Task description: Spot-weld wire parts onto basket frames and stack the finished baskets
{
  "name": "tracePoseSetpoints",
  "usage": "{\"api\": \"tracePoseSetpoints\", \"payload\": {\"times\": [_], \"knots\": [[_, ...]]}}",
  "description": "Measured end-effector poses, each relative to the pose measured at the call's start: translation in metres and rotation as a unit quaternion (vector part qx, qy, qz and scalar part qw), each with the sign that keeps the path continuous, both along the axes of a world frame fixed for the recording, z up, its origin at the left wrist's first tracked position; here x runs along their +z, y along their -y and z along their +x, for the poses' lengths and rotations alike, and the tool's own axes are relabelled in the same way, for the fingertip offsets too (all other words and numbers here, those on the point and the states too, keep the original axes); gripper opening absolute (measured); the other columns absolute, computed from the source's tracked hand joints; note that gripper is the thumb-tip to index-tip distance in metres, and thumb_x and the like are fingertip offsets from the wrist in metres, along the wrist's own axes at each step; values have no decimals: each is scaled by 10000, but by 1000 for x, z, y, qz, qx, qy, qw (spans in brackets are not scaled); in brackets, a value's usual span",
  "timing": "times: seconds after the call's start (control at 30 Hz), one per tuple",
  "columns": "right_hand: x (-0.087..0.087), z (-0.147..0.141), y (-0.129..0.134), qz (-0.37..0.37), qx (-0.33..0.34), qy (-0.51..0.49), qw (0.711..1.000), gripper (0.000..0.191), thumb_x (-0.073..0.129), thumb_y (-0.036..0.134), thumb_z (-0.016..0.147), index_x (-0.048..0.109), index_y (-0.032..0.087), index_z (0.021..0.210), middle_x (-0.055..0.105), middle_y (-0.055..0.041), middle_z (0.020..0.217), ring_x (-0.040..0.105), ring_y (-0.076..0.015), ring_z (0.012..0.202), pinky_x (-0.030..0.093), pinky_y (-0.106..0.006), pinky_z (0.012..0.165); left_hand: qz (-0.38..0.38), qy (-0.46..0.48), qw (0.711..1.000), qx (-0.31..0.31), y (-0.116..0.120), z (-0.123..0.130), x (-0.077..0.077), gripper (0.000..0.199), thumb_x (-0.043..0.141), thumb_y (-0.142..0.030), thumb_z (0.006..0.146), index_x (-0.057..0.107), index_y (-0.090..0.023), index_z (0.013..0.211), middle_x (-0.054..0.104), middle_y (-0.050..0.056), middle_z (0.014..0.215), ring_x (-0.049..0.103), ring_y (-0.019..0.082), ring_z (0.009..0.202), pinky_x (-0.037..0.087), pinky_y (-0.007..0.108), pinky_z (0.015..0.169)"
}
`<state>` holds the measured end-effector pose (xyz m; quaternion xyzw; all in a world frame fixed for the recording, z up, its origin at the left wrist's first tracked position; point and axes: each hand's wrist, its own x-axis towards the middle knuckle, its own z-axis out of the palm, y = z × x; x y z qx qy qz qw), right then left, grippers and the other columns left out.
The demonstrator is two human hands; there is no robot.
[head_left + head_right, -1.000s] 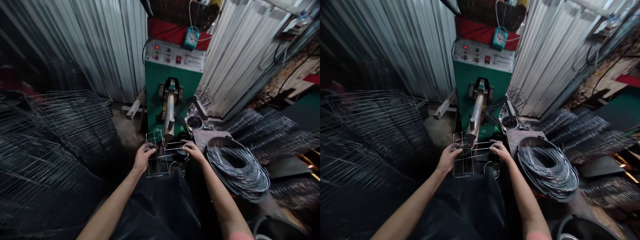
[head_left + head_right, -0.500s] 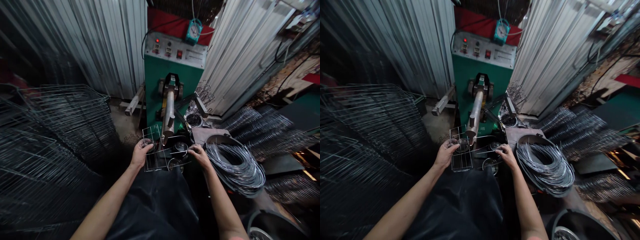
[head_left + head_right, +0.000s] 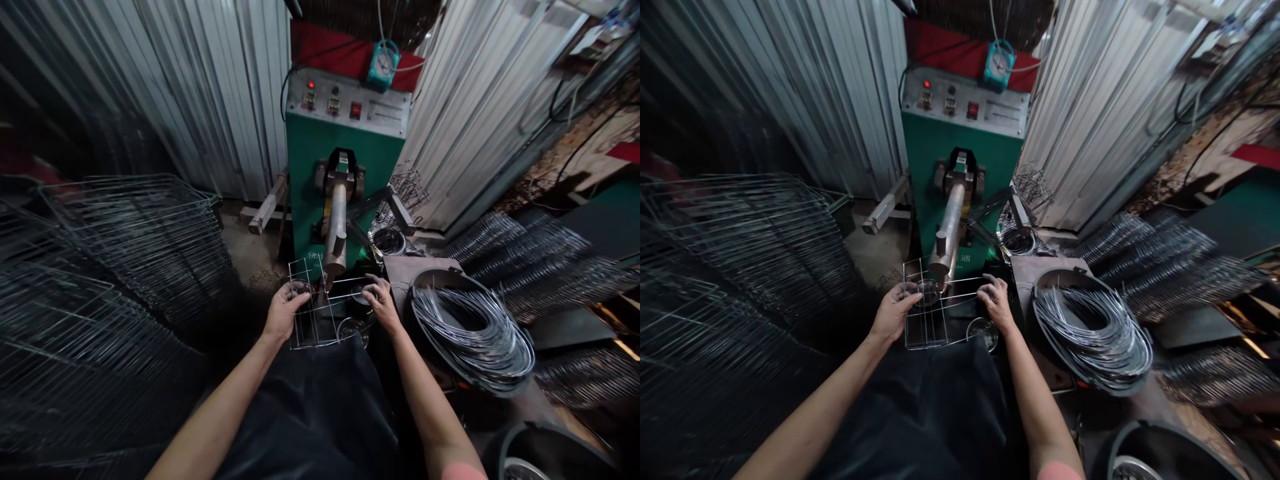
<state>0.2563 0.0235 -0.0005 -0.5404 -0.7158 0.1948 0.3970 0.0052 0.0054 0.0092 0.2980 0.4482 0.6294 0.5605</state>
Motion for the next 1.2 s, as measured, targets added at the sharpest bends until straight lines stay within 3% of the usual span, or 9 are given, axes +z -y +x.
{"api": "tracePoseSetpoints", "payload": {"times": [0.27, 0.43, 0.7, 1.2], "knots": [[13, 9, 4, -4, 15, 27, 1000, 192, 512, 409, 820, 602, 254, 752, 610, -24, 1132, 396, -266, 1022, 290, -475, 950, -20, 12, 1000, -2, 2, 0, 3, 352, 768, -216, 466, 600, -155, 769, 528, -67, 567, 457, 57, 512, 345, 195, 520], [18, 14, 11, -21, -9, -3, 1000, 186, 509, 397, 812, 592, 252, 731, 599, -24, 1142, 389, -268, 1065, 281, -463, 975, -11, 19, 1000, -2, 1, 0, 5, 352, 770, -203, 472, 597, -154, 774, 497, -80, 528, 449, 51, 498, 341, 185, 517], [8, -1, 0, -53, 22, -37, 998, 189, 516, 407, 801, 584, 248, 725, 509, -3, 1292, 344, -257, 1154, 223, -456, 1025, -21, 8, 1000, -6, 3, 1, 4, 361, 773, -200, 476, 604, -141, 789, 523, -68, 565, 426, 38, 503, 335, 173, 513], [4, 2, -14, -54, 48, -17, 997, 222, 512, 433, 812, 595, 238, 748, 537, -29, 1256, 379, -240, 1145, 245, -427, 1017, 2, 36, 999, -9, -13, 1, -9, 342, 773, -196, 483, 613, -141, 780, 573, -44, 622, 514, 60, 564, 391, 196, 600]]}}
